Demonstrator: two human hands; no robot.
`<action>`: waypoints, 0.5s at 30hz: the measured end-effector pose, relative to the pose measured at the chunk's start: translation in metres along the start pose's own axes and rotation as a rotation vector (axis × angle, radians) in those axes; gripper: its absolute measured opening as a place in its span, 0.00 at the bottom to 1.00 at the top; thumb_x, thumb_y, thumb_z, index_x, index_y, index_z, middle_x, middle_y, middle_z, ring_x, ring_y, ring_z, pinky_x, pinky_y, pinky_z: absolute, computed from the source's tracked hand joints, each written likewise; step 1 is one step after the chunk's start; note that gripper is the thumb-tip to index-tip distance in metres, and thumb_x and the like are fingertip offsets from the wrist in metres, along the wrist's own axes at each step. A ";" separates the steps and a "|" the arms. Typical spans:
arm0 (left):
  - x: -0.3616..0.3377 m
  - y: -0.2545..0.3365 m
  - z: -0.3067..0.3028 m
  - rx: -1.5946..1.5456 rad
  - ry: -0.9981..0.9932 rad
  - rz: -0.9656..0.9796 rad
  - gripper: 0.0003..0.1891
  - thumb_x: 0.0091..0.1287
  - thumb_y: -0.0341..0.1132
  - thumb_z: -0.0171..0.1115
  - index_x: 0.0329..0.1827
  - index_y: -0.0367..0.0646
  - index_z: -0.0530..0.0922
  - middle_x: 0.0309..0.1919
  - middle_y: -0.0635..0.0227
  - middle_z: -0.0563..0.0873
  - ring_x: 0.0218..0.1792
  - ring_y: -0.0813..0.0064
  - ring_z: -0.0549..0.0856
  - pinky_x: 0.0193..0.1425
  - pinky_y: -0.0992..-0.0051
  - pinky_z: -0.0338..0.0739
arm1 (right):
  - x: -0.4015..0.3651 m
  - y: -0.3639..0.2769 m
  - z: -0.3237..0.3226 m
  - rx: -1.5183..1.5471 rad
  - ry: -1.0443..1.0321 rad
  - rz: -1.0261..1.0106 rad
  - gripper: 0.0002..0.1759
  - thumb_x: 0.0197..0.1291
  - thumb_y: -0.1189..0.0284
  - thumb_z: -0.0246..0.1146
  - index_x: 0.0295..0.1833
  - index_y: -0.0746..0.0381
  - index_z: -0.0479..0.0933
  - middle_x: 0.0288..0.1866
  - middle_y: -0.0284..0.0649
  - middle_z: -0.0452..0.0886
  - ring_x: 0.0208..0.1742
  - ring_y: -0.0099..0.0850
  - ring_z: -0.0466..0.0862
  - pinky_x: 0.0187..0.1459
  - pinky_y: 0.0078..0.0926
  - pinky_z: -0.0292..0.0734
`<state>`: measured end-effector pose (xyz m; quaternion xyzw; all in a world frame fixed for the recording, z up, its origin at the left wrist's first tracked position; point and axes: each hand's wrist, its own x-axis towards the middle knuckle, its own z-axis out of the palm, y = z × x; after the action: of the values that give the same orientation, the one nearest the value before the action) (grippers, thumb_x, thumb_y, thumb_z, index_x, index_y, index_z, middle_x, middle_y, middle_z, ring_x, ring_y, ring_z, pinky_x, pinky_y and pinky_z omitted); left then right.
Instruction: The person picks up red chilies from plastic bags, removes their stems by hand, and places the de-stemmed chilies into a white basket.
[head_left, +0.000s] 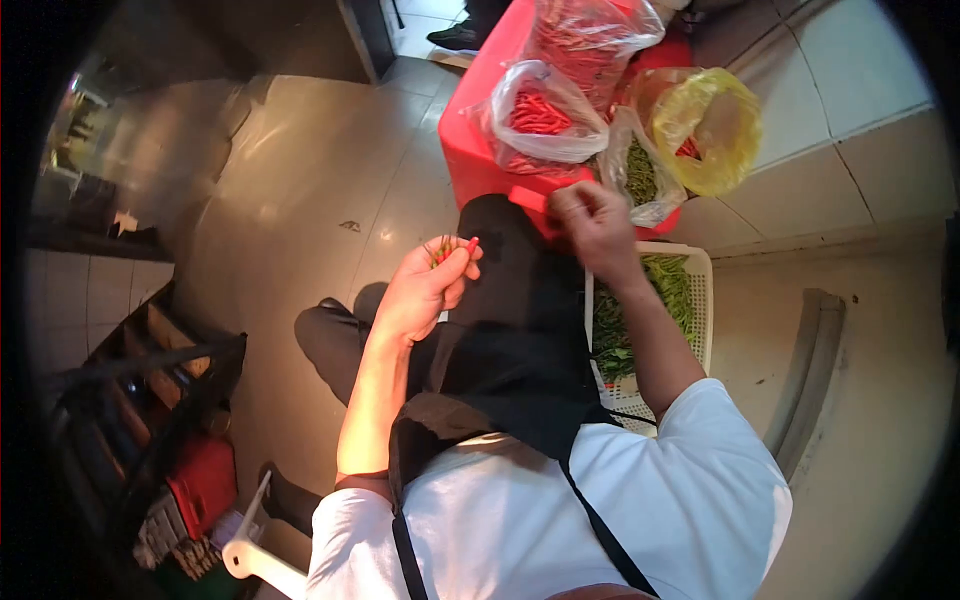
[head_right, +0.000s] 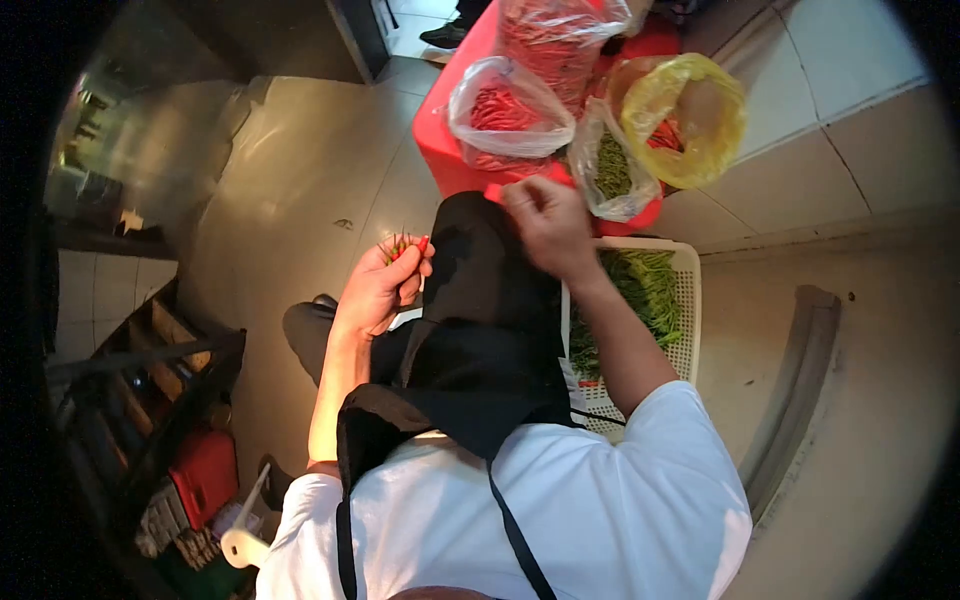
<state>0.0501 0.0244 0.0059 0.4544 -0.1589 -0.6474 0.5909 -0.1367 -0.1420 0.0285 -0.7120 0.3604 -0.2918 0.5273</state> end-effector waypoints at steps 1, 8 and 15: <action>0.005 -0.001 0.004 0.013 0.002 -0.019 0.10 0.74 0.36 0.58 0.49 0.39 0.76 0.32 0.72 0.82 0.19 0.89 0.68 0.21 0.87 0.59 | 0.003 -0.004 -0.018 0.023 0.103 -0.016 0.14 0.70 0.68 0.61 0.34 0.67 0.79 0.27 0.31 0.79 0.28 0.19 0.75 0.31 0.21 0.70; 0.035 0.004 0.041 0.085 -0.103 -0.014 0.10 0.73 0.34 0.59 0.52 0.39 0.77 0.34 0.69 0.84 0.21 0.88 0.70 0.24 0.85 0.62 | 0.039 0.043 -0.102 -0.749 0.444 -0.218 0.16 0.63 0.63 0.65 0.46 0.66 0.82 0.30 0.50 0.83 0.31 0.41 0.83 0.37 0.35 0.76; 0.050 -0.004 0.054 0.099 -0.140 -0.065 0.10 0.73 0.32 0.59 0.52 0.38 0.77 0.35 0.69 0.83 0.21 0.87 0.70 0.24 0.84 0.61 | 0.064 0.073 -0.156 -0.349 0.303 -0.128 0.16 0.64 0.66 0.64 0.47 0.68 0.82 0.29 0.34 0.82 0.29 0.23 0.77 0.33 0.25 0.73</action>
<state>0.0113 -0.0374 0.0115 0.4415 -0.2167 -0.6877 0.5340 -0.2390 -0.2926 0.0031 -0.7620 0.4344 -0.3614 0.3163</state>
